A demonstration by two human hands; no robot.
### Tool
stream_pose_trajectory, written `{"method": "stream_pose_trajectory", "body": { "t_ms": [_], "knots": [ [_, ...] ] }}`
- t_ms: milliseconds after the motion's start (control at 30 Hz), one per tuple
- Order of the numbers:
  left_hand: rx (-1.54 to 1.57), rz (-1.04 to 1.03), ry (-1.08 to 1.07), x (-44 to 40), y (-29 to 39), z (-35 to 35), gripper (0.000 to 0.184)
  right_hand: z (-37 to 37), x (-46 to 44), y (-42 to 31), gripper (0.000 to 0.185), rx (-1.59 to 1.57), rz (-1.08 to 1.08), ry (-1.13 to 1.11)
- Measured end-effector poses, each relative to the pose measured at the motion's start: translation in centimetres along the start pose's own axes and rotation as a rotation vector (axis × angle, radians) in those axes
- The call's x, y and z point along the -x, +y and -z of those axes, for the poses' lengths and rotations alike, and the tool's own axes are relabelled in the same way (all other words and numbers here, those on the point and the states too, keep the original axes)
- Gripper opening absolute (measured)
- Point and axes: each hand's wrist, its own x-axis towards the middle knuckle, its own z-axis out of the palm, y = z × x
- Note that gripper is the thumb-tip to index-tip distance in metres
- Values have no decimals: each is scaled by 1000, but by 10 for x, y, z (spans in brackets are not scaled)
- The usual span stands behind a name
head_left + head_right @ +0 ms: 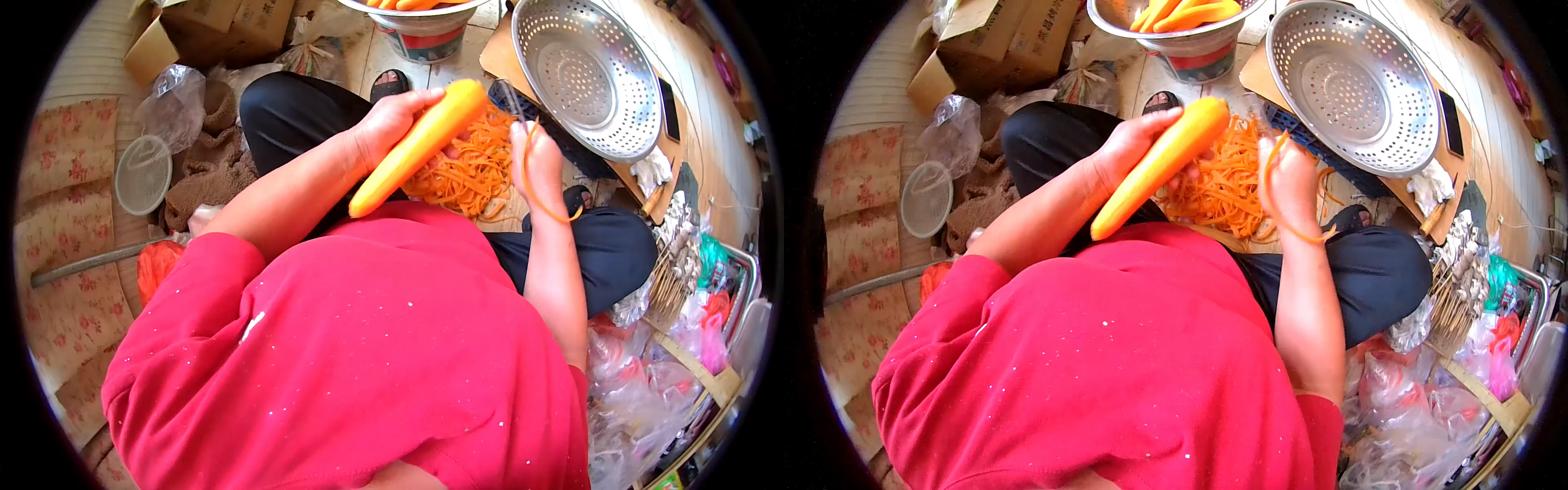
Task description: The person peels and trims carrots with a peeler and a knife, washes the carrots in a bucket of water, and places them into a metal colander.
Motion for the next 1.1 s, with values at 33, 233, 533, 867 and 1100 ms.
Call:
{"method": "stream_pose_trajectory", "body": {
  "t_ms": [33,233,533,867,1100],
  "knots": [
    [47,-42,18,-7,1,3,54,-3,6,-4,29,9,111,47],
    [225,-129,287,-33,17,13,49,-24,60,-52,22,-108,455,-187],
    [-63,66,161,9,-2,-20,50,-11,1,-1,30,91,75,-43],
    [78,-52,348,-5,18,5,52,-13,38,-41,23,-49,233,-140],
    [236,-128,335,-25,12,1,51,-28,53,-46,20,-23,466,-161]
  ]
}}
